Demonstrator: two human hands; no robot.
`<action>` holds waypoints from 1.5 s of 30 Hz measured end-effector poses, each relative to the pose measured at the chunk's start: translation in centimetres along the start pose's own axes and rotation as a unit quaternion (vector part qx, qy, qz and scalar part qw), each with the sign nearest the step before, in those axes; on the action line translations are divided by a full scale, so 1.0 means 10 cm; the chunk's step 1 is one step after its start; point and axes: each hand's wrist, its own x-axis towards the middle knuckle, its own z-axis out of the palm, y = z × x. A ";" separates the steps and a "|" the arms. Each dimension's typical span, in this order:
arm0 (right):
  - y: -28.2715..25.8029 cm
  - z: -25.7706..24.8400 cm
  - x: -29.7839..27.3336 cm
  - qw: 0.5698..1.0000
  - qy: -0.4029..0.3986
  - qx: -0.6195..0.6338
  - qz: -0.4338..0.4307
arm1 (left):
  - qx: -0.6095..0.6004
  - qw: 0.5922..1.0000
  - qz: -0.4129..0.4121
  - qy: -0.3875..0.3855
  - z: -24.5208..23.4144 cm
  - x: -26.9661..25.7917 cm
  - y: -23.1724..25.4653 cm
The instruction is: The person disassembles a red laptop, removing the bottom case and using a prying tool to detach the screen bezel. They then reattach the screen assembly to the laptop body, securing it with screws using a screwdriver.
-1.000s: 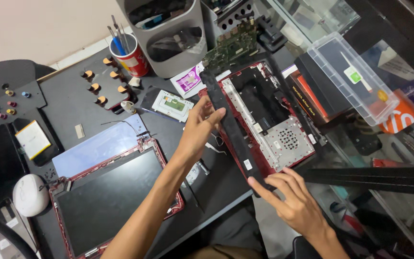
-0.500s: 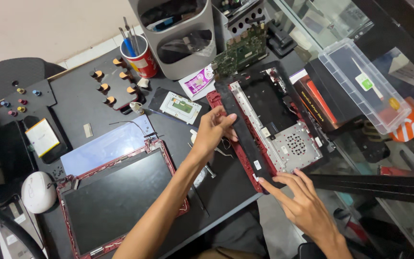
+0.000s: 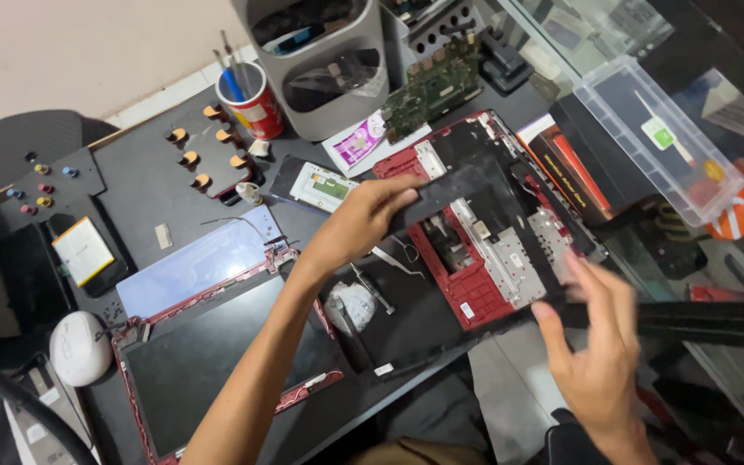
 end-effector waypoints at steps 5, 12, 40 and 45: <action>0.46 -0.01 -0.21 0.907 -0.180 0.280 0.259 | 0.057 0.993 0.017 -0.101 0.08 0.21 0.36; 0.80 0.21 -0.55 0.751 -0.039 0.543 0.373 | 0.389 0.914 0.065 0.098 0.16 0.49 0.52; 1.06 0.69 -0.75 0.804 0.057 0.422 0.415 | 0.404 0.901 -0.074 0.138 0.26 0.54 -0.69; 1.05 0.68 -0.73 0.810 0.057 0.423 0.403 | 0.385 0.905 -0.074 0.166 0.28 0.54 -0.54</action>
